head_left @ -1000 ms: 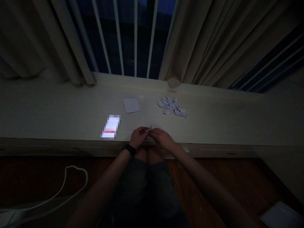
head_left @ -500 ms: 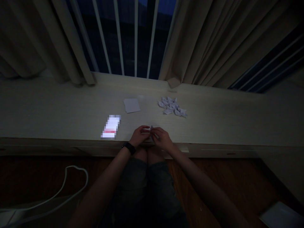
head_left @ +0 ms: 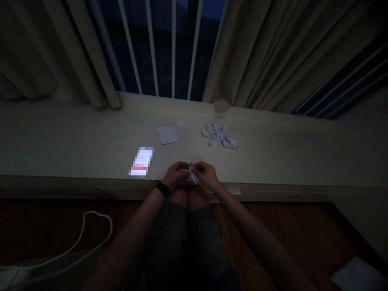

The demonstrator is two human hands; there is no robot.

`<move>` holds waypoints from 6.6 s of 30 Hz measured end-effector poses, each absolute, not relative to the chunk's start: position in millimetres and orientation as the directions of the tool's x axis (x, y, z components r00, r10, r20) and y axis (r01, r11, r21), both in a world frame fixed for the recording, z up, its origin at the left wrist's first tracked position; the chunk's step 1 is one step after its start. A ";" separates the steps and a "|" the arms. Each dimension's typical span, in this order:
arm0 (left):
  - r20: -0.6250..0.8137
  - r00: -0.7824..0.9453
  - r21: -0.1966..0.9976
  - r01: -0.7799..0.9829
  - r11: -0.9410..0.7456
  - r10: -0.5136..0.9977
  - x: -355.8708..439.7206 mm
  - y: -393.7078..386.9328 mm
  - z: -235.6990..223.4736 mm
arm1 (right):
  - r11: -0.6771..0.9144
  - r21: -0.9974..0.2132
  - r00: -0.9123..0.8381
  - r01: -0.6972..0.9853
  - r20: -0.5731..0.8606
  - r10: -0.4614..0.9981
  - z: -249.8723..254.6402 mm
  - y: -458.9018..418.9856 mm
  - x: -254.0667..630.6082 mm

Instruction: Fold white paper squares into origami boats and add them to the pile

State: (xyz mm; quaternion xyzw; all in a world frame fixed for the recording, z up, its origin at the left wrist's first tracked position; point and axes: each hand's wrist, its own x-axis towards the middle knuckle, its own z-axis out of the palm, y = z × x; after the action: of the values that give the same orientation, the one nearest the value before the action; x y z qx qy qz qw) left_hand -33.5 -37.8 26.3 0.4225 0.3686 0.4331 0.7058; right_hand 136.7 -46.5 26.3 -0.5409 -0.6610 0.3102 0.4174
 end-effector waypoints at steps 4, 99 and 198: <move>-0.181 0.385 0.888 -0.331 0.318 0.905 -32.0 -37.3 27.2 | 0.213 -0.873 -0.084 0.439 0.196 0.977 28.0 -46.4 135.4; -0.226 0.360 0.866 -0.351 0.356 0.905 -19.6 -23.9 11.2 | 0.509 -0.592 -0.340 0.625 0.380 0.860 14.6 -43.5 150.0; -0.174 0.304 0.961 -0.157 0.229 0.937 -22.0 -12.7 20.9 | 0.203 -0.846 0.033 0.494 0.251 0.967 18.0 -50.2 136.8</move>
State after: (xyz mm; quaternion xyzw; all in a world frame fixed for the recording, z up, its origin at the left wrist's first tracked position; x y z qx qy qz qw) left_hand -22.0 -12.7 20.9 0.4631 0.4207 0.4132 0.6616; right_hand 136.8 -50.2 18.0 -0.5703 -0.6405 0.2710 0.4372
